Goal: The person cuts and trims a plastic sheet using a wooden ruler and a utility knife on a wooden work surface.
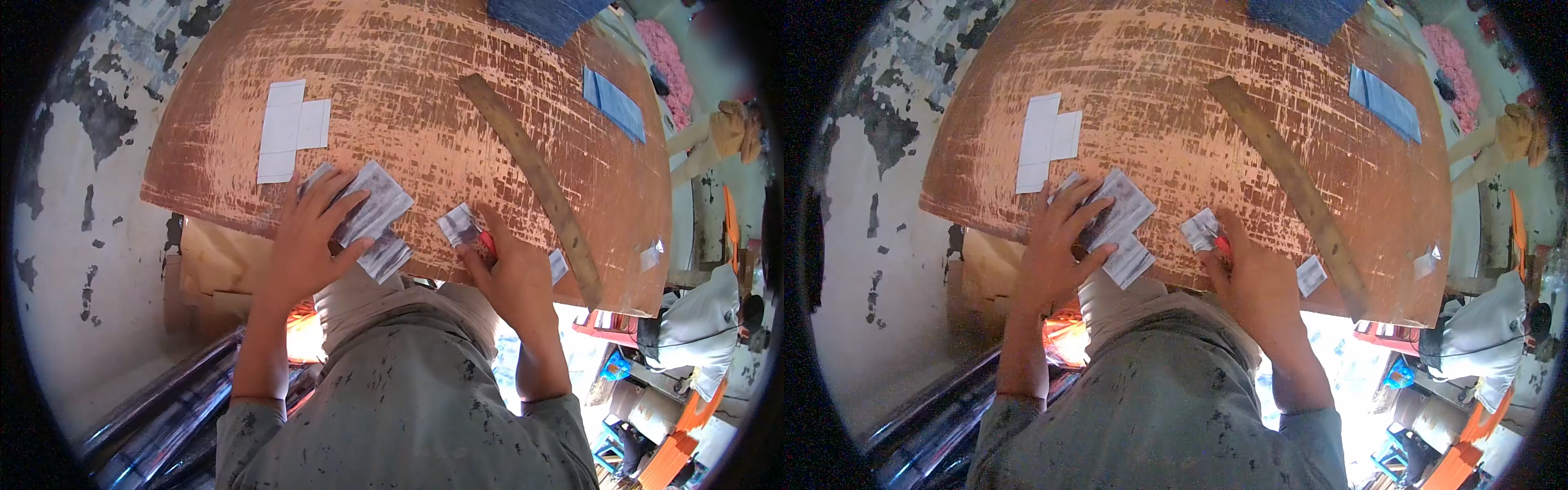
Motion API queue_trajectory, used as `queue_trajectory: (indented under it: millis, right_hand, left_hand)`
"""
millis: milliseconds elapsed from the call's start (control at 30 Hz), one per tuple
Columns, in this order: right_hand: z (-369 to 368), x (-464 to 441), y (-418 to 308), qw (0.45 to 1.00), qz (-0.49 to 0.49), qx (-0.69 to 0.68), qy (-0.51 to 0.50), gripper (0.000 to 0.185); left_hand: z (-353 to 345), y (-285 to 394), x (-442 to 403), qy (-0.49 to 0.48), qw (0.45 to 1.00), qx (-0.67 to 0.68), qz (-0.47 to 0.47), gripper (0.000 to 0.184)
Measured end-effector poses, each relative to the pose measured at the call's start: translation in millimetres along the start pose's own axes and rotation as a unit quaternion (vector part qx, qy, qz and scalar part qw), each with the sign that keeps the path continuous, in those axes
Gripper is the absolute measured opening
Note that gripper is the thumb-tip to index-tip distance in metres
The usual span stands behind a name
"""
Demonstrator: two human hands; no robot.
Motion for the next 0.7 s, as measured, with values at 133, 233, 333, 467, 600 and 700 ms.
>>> queue_trajectory:
  millis: [133,233,333,467,600,700]
  right_hand:
    - [-7.9,2.8,9.8,1.000,-0.005,0.009,-0.008,0.052]
    - [-10.5,6.2,11.5,1.000,-0.002,0.006,-0.002,0.053]
    - [-8.4,9.5,9.2,1.000,-0.013,0.000,-0.003,0.053]
    - [-10.6,13.2,7.8,1.000,0.007,-0.015,0.006,0.055]
    - [-14.2,9.8,7.8,0.998,0.044,-0.019,0.050,0.053]
    - [-15.2,10.8,5.5,0.996,0.068,-0.017,0.054,0.051]
  left_hand:
    - [-5.7,3.9,-3.9,-0.043,0.996,0.068,-0.033,0.070]
    - [-10.7,21.9,-2.0,-0.040,0.995,0.073,-0.052,0.074]
    - [-3.5,27.1,9.4,0.002,0.997,0.078,-0.030,0.079]
    - [-0.5,43.8,29.8,-0.012,0.995,0.092,-0.029,0.086]
    - [-38.4,51.9,42.8,-0.036,0.997,0.063,-0.040,0.079]
    - [-40.6,43.4,49.3,0.009,0.997,0.019,-0.073,0.068]
Point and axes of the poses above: each hand's wrist, its own x-axis away from the middle knuckle, its own z-axis out of the back of the hand, y = z × x, the point moved 8 cm from there along -x, towards the middle knuckle, and after that the axes turned 7 degrees about -y, right-handed, at the moved point
